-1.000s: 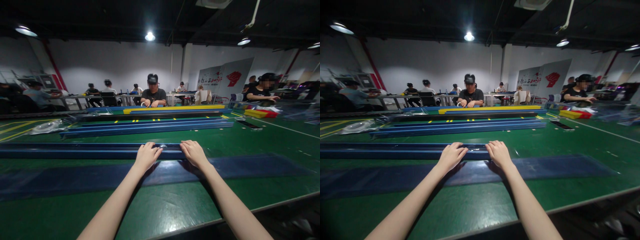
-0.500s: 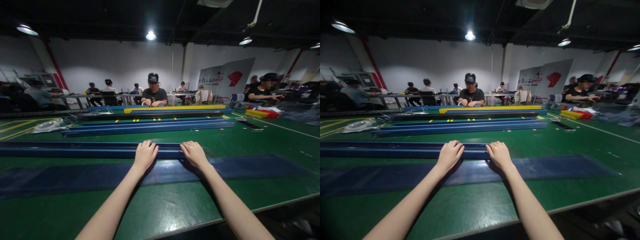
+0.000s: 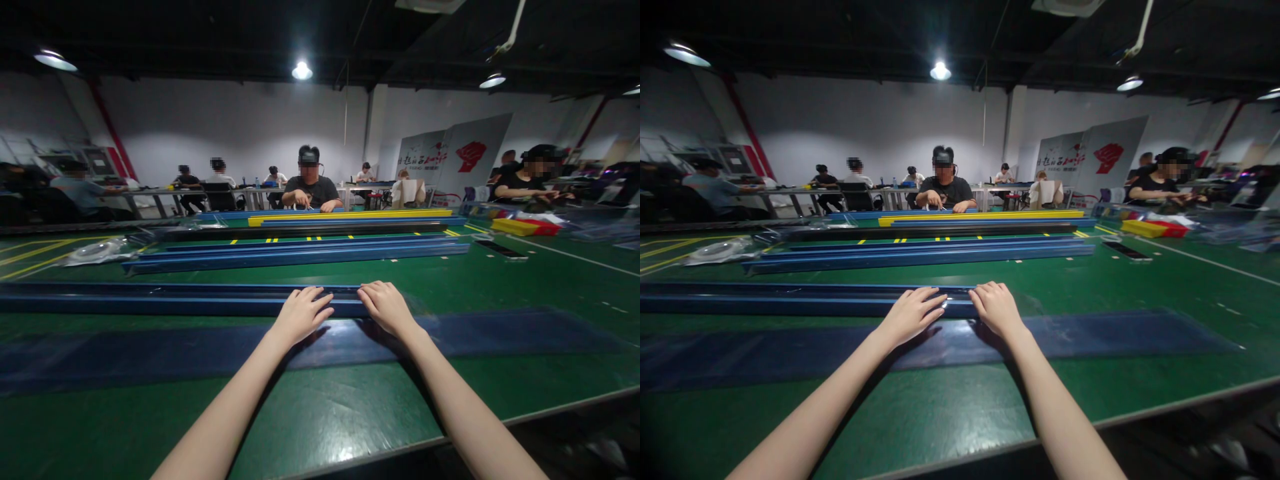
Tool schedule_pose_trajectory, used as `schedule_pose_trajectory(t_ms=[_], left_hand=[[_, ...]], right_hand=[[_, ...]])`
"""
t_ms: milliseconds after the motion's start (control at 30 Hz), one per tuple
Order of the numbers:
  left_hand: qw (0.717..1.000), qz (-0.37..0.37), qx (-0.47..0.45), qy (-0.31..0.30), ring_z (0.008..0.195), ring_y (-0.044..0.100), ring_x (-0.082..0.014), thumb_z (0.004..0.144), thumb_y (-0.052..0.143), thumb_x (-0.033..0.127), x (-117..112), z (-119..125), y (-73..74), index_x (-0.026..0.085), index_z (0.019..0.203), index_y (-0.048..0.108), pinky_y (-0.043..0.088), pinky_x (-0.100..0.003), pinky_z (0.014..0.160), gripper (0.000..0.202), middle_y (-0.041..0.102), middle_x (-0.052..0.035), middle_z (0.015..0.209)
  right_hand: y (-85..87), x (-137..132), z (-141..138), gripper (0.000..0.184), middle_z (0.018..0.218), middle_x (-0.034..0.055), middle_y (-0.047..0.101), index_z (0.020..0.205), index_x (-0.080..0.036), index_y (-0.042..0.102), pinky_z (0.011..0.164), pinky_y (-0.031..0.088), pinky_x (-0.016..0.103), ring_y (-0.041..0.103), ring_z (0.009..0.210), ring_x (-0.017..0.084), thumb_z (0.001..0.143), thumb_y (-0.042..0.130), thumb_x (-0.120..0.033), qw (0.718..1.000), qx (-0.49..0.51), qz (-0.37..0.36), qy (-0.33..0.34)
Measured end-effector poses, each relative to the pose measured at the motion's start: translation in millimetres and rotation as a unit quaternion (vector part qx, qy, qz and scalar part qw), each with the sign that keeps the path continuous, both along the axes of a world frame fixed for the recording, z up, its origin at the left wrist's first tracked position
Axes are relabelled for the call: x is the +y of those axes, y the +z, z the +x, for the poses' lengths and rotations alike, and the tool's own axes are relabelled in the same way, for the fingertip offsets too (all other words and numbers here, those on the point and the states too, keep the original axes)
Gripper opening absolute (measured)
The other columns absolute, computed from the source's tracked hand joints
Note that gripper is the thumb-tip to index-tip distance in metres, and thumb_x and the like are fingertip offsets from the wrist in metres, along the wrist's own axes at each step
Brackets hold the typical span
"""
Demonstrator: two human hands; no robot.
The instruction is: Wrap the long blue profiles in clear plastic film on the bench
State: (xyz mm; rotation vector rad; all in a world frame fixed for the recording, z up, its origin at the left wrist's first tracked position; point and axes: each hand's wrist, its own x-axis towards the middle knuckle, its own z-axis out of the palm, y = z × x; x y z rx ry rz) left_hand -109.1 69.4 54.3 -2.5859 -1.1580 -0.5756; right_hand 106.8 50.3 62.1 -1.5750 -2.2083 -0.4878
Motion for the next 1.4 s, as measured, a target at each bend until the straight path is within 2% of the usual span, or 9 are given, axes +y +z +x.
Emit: schedule_pose_trajectory(t_ms=[133, 267, 400, 533, 700, 900, 1067, 1200, 1400], left_hand=[[0.998, 0.002, -0.027, 0.051, 0.102, 0.052, -0.0184, 0.089, 0.035, 0.042, 1, -2, 7.2, 0.027, 0.1, 0.065, 0.038, -0.032, 0.081, 0.035, 0.062, -0.0031, 0.108], [0.988, 0.034, -0.037, 0.147, 0.088, 0.056, -0.0208, 0.09, 0.032, 0.036, 4, -7, 10.2, 0.018, 0.074, 0.071, 0.039, -0.033, 0.071, 0.045, 0.067, -0.0079, 0.088], [0.975, 0.056, -0.031, 0.211, 0.08, 0.057, -0.0222, 0.09, 0.03, 0.033, 5, -11, 9.6, 0.016, 0.068, 0.069, 0.037, -0.033, 0.066, 0.048, 0.066, -0.0095, 0.078], [0.98, 0.065, -0.033, 0.183, 0.082, 0.056, -0.0215, 0.09, 0.029, 0.031, 2, -8, 9.0, 0.016, 0.074, 0.068, 0.037, -0.033, 0.068, 0.044, 0.066, -0.0091, 0.083], [0.996, 0.053, -0.034, 0.07, 0.097, 0.053, -0.0195, 0.09, 0.032, 0.03, -2, 2, 5.0, 0.019, 0.101, 0.061, 0.037, -0.033, 0.078, 0.033, 0.061, -0.0071, 0.105], [1.0, 0.007, 0.002, -0.027, 0.114, 0.045, -0.019, 0.09, 0.034, 0.037, -4, 8, -5.0, 0.024, 0.122, 0.047, 0.034, -0.035, 0.09, 0.038, 0.051, -0.0072, 0.124], [1.0, -0.005, -0.001, -0.021, 0.113, 0.045, -0.0182, 0.089, 0.035, 0.039, -2, 6, -4.8, 0.027, 0.118, 0.051, 0.034, -0.034, 0.089, 0.035, 0.052, -0.0051, 0.123], [1.0, 0.001, -0.014, -0.004, 0.104, 0.05, -0.017, 0.091, 0.033, 0.038, -1, 4, 1.8, 0.026, 0.106, 0.059, 0.035, -0.032, 0.082, 0.033, 0.06, -0.0026, 0.112], [0.995, 0.039, -0.022, 0.085, 0.083, 0.055, -0.0169, 0.091, 0.032, 0.034, 3, -4, 9.8, 0.019, 0.076, 0.066, 0.034, -0.031, 0.07, 0.04, 0.065, -0.0033, 0.084]], right_hand=[[-0.7, 2, 4, 0.036, 0.101, 0.005, 0.065, 0.087, -0.019, 0.065, 0.077, 0.032, 0.028, 0.055, 0.092, 0.016, 0.092, 0.031, -0.03, 1.0, 0.012, 0.015, -0.013], [-1.2, 3, 6, 0.037, 0.099, 0.0055, 0.066, 0.085, -0.019, 0.065, 0.075, 0.032, 0.028, 0.055, 0.09, 0.016, 0.092, 0.03, -0.031, 0.999, 0.017, 0.02, -0.023], [-1.6, 3, 6, 0.038, 0.098, 0.005, 0.066, 0.085, -0.019, 0.065, 0.074, 0.032, 0.028, 0.056, 0.089, 0.016, 0.092, 0.029, -0.031, 0.999, 0.013, 0.017, -0.032], [-1.6, 3, 5, 0.039, 0.094, 0.005, 0.067, 0.083, -0.018, 0.064, 0.074, 0.032, 0.028, 0.056, 0.088, 0.016, 0.092, 0.029, -0.032, 0.999, 0.003, 0.008, -0.039], [-1.3, 0, 2, 0.038, 0.09, 0.0064, 0.067, 0.083, -0.017, 0.064, 0.076, 0.034, 0.029, 0.055, 0.089, 0.018, 0.091, 0.03, -0.035, 0.999, -0.006, 0.0, -0.031], [-6.2, 0, -2, 0.033, 0.11, 0.0091, 0.062, 0.098, -0.016, 0.063, 0.084, 0.037, 0.03, 0.052, 0.102, 0.019, 0.088, 0.039, -0.036, 0.999, 0.012, -0.003, 0.034], [-7.6, 3, -1, 0.034, 0.11, 0.0088, 0.062, 0.101, -0.017, 0.063, 0.085, 0.038, 0.031, 0.053, 0.104, 0.019, 0.089, 0.036, -0.033, 0.999, 0.024, -0.014, 0.046], [-5.9, 4, 3, 0.034, 0.109, 0.0084, 0.062, 0.098, -0.017, 0.063, 0.085, 0.038, 0.03, 0.053, 0.103, 0.018, 0.09, 0.034, -0.032, 0.999, 0.029, -0.011, 0.031], [-4.0, 5, 7, 0.033, 0.104, 0.0072, 0.064, 0.093, -0.017, 0.063, 0.082, 0.036, 0.029, 0.055, 0.098, 0.017, 0.091, 0.033, -0.031, 1.0, 0.028, -0.003, -0.001]])
